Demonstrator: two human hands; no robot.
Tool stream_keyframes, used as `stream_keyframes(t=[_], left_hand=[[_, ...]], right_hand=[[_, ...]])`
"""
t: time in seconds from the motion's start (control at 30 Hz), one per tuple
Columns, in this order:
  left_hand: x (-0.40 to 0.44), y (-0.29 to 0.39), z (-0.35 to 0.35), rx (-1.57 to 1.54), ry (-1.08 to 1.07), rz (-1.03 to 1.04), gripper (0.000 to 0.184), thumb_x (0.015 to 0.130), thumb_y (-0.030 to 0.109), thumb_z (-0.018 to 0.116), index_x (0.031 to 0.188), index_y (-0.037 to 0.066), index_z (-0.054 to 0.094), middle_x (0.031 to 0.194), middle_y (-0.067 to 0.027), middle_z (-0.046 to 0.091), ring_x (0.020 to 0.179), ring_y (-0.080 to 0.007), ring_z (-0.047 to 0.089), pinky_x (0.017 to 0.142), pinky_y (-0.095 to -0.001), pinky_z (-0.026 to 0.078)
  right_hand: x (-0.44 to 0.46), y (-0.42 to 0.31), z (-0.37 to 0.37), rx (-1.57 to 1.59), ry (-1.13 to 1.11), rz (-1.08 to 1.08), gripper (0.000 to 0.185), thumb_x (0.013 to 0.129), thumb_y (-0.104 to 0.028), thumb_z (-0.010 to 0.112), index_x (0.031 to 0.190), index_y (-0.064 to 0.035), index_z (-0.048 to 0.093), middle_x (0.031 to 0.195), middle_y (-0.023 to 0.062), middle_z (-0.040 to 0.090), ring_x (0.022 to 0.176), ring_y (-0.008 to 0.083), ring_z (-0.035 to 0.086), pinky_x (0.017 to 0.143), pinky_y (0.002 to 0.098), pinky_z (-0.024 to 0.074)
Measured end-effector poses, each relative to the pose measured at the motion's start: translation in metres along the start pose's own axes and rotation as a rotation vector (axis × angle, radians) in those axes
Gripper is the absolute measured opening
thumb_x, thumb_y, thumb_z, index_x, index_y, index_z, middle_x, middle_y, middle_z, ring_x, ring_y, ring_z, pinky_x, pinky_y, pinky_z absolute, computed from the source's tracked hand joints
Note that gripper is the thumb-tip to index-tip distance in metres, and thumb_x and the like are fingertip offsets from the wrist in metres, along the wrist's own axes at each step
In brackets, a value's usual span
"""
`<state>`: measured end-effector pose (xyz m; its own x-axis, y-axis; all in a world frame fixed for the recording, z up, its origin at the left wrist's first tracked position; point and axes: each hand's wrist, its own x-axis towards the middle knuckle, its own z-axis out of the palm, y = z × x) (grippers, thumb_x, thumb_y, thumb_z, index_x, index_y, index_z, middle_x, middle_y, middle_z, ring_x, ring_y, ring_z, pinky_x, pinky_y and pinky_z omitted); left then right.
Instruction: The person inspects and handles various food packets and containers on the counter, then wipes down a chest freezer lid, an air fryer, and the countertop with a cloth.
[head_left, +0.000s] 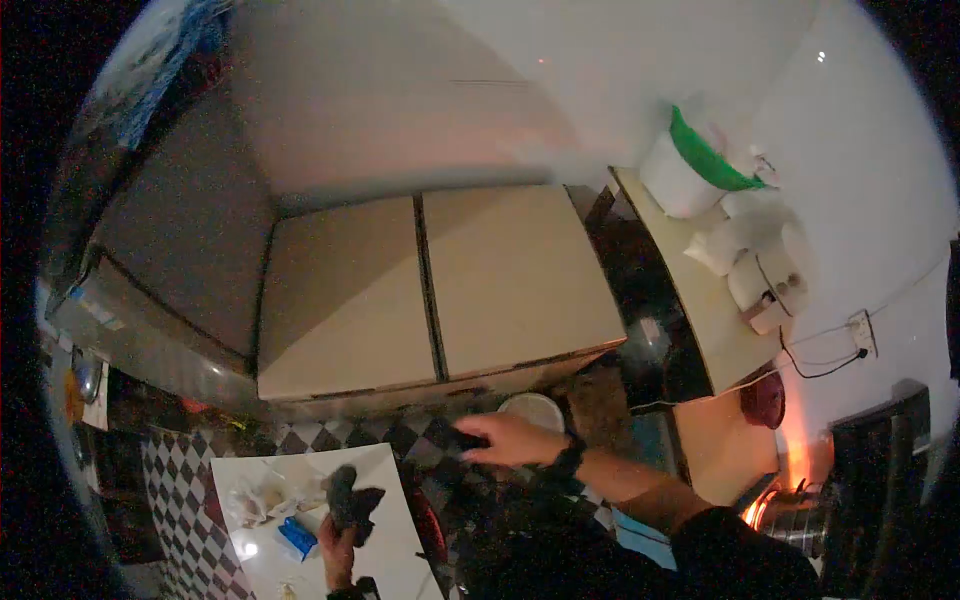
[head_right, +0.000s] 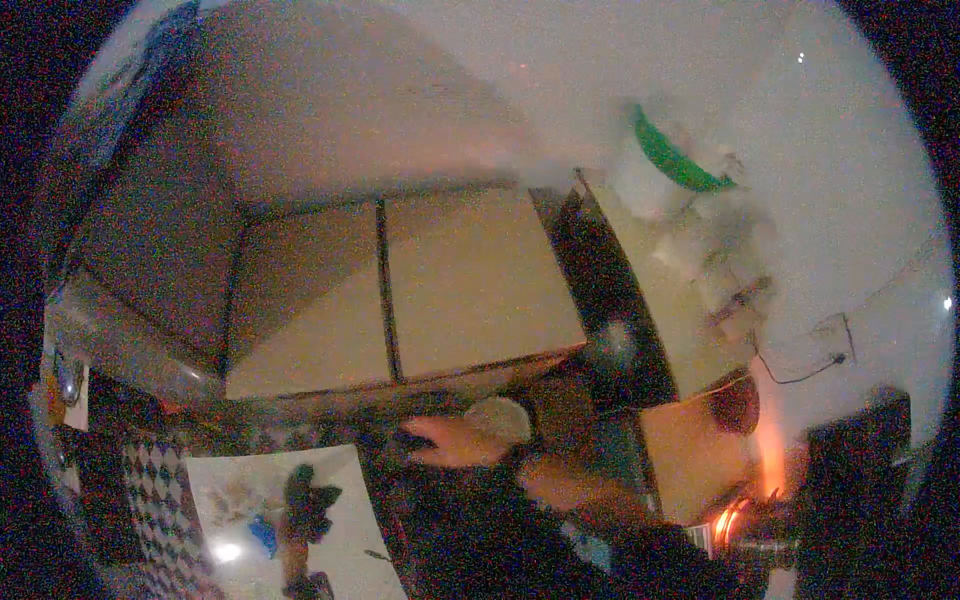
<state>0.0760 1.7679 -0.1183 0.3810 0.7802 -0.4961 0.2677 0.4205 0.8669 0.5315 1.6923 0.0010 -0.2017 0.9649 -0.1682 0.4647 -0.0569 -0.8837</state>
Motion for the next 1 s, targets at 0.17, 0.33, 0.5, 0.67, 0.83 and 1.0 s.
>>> stream_keyframes(t=[0.17,0.33,0.5,0.67,0.83,1.0], left_hand=[[0.016,0.22,0.121,0.369,-0.137,0.186,0.042,0.09,0.008,0.075,0.127,-0.003,0.061,0.113,-0.0143,0.072,0.101,-0.0209,0.069,0.087,-0.0346,0.056],[0.06,0.268,0.192,0.465,-0.175,0.4,0.052,0.088,0.001,0.075,0.136,-0.002,0.054,0.116,-0.0138,0.069,0.098,-0.0175,0.068,0.086,-0.0345,0.056],[0.109,0.259,0.211,0.599,-0.249,0.461,0.055,0.089,-0.006,0.069,0.141,-0.001,0.049,0.12,-0.0126,0.065,0.097,-0.0189,0.068,0.084,-0.0341,0.056],[0.142,0.205,0.189,0.499,-0.28,0.323,0.048,0.092,-0.004,0.067,0.137,0.003,0.052,0.132,-0.0142,0.059,0.101,-0.0215,0.069,0.086,-0.035,0.057],[0.166,0.188,0.174,0.543,-0.259,0.156,0.043,0.095,-0.001,0.064,0.137,0.004,0.053,0.134,-0.0134,0.059,0.102,-0.0218,0.069,0.087,-0.035,0.057],[0.177,0.193,0.142,0.639,-0.19,0.177,0.041,0.097,0.003,0.063,0.137,0.004,0.053,0.134,-0.0133,0.061,0.102,-0.0215,0.068,0.085,-0.0348,0.057]], right_hand=[[0.052,-0.034,0.013,0.375,0.33,-0.362,0.07,0.088,-0.031,0.082,0.143,-0.0003,0.052,0.124,0.0187,0.068,0.115,0.0265,0.066,0.1,0.0395,0.0514],[0.015,-0.019,-0.068,0.457,0.439,0.02,0.051,0.088,-0.021,0.081,0.13,0.0012,0.063,0.116,0.0147,0.072,0.105,0.0188,0.068,0.092,0.0347,0.0545],[-0.023,0.062,-0.136,-0.188,0.801,0.539,0.066,0.09,-0.023,0.074,0.145,0.0023,0.05,0.141,0.0253,0.057,0.133,0.0378,0.054,0.112,0.0463,0.0427],[0.028,0.158,-0.113,-0.801,0.723,0.478,0.075,0.092,-0.034,0.069,0.149,0.0065,0.042,0.155,0.0322,0.038,0.147,0.047,0.033,0.121,0.0559,0.0284],[0.079,0.174,-0.065,-0.61,0.506,0.105,0.069,0.092,-0.031,0.068,0.145,0.0073,0.047,0.157,0.0335,0.034,0.15,0.0478,0.028,0.123,0.0565,0.0257],[-0.04,0.181,-0.142,-0.635,0.446,0.271,0.069,0.09,-0.027,0.067,0.147,0.0062,0.046,0.16,0.0339,0.028,0.15,0.0502,0.026,0.123,0.0569,0.0239]])
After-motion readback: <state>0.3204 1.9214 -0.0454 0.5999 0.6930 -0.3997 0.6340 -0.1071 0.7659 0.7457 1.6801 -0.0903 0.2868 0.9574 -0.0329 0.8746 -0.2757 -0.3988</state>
